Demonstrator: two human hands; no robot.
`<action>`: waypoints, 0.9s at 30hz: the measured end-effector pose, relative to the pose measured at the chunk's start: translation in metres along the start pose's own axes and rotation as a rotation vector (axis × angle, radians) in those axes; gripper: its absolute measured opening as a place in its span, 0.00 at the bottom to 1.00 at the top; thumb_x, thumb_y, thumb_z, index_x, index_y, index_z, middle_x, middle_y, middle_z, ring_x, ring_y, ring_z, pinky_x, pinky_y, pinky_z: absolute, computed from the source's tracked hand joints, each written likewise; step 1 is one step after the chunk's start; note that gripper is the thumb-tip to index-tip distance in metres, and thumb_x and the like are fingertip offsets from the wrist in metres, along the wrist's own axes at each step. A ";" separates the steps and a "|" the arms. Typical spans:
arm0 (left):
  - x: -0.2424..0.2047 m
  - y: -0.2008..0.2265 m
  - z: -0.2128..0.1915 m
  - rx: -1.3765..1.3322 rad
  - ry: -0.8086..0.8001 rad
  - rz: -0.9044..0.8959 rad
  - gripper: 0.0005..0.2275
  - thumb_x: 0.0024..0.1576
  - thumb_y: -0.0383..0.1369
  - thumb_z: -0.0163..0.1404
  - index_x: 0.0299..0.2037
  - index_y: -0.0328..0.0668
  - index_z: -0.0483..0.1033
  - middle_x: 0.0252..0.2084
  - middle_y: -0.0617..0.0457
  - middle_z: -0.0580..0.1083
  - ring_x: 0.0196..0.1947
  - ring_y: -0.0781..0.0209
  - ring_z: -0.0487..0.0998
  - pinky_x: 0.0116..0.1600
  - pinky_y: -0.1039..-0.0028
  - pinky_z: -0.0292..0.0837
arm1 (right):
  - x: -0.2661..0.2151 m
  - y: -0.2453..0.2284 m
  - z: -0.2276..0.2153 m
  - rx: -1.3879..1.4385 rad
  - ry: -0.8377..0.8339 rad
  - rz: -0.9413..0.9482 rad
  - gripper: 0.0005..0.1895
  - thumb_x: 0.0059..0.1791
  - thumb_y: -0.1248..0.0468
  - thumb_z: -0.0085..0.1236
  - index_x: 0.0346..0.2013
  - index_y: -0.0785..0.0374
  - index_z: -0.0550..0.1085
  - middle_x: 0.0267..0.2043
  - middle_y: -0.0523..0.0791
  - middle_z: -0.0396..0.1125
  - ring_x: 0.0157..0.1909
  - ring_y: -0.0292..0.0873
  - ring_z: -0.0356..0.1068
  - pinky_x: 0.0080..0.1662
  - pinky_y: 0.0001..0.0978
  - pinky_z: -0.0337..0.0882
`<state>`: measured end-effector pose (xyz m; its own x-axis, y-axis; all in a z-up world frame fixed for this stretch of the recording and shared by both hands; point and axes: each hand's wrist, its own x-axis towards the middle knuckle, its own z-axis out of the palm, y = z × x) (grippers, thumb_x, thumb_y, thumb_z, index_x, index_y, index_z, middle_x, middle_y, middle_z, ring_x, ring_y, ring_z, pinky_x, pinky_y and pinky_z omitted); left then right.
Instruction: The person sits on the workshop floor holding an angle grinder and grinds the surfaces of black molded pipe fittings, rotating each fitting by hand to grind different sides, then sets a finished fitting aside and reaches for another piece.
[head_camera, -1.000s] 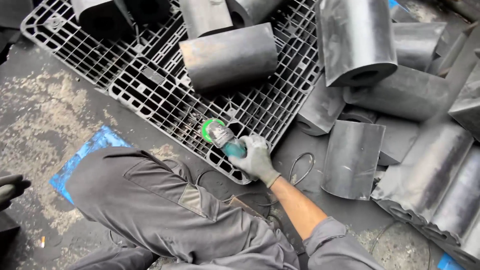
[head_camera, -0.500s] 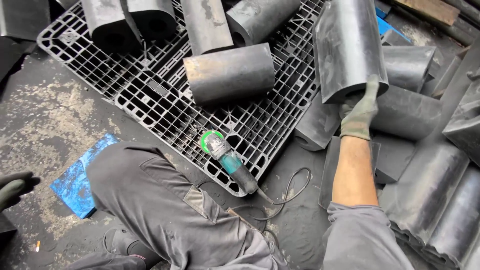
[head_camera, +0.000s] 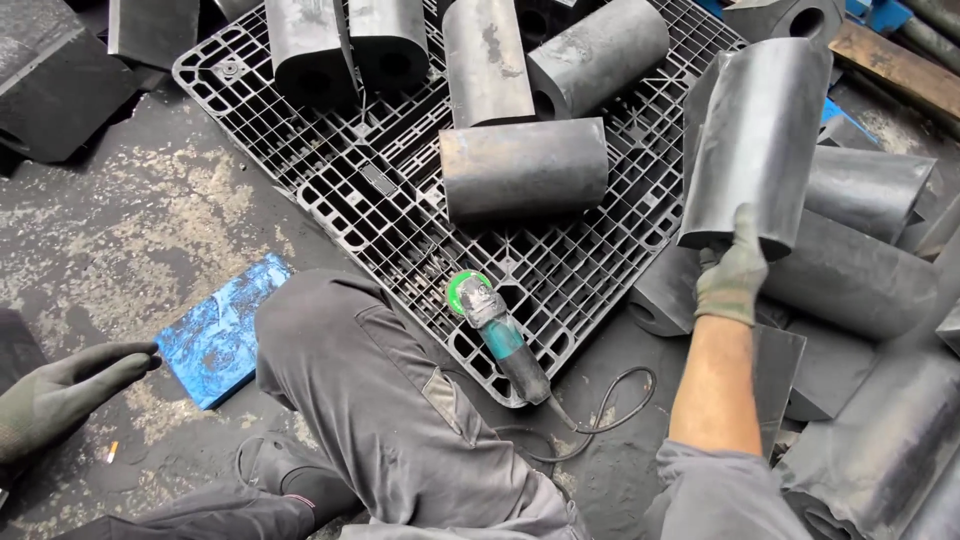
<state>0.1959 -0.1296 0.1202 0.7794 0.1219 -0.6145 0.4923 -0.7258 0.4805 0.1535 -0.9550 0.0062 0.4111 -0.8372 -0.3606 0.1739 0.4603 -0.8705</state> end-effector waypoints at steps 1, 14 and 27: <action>0.002 0.000 0.000 0.043 -0.006 -0.036 0.20 0.65 0.41 0.49 0.64 0.41 0.75 0.60 0.45 0.79 0.64 0.56 0.76 0.69 0.64 0.69 | -0.003 0.010 -0.003 -0.019 0.004 -0.022 0.25 0.41 0.50 0.74 0.46 0.60 0.78 0.41 0.42 0.73 0.39 0.40 0.73 0.37 0.33 0.72; 0.011 -0.017 -0.001 -0.002 -0.061 -0.050 0.21 0.64 0.41 0.49 0.65 0.41 0.73 0.61 0.45 0.78 0.64 0.57 0.75 0.68 0.65 0.69 | -0.140 0.140 -0.042 -0.817 -0.085 -0.515 0.28 0.42 0.59 0.77 0.48 0.77 0.78 0.50 0.54 0.75 0.50 0.48 0.73 0.55 0.40 0.71; -0.040 0.047 0.004 0.296 -0.068 -0.018 0.21 0.60 0.50 0.52 0.60 0.55 0.78 0.56 0.54 0.82 0.57 0.61 0.81 0.63 0.68 0.73 | -0.119 0.027 0.022 -0.929 -0.575 0.032 0.17 0.54 0.55 0.59 0.44 0.69 0.79 0.35 0.50 0.77 0.35 0.43 0.77 0.39 0.33 0.75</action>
<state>0.1861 -0.1710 0.1648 0.7394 0.0981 -0.6661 0.3634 -0.8910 0.2721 0.1288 -0.8368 0.0324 0.8021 -0.4543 -0.3876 -0.4881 -0.1248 -0.8638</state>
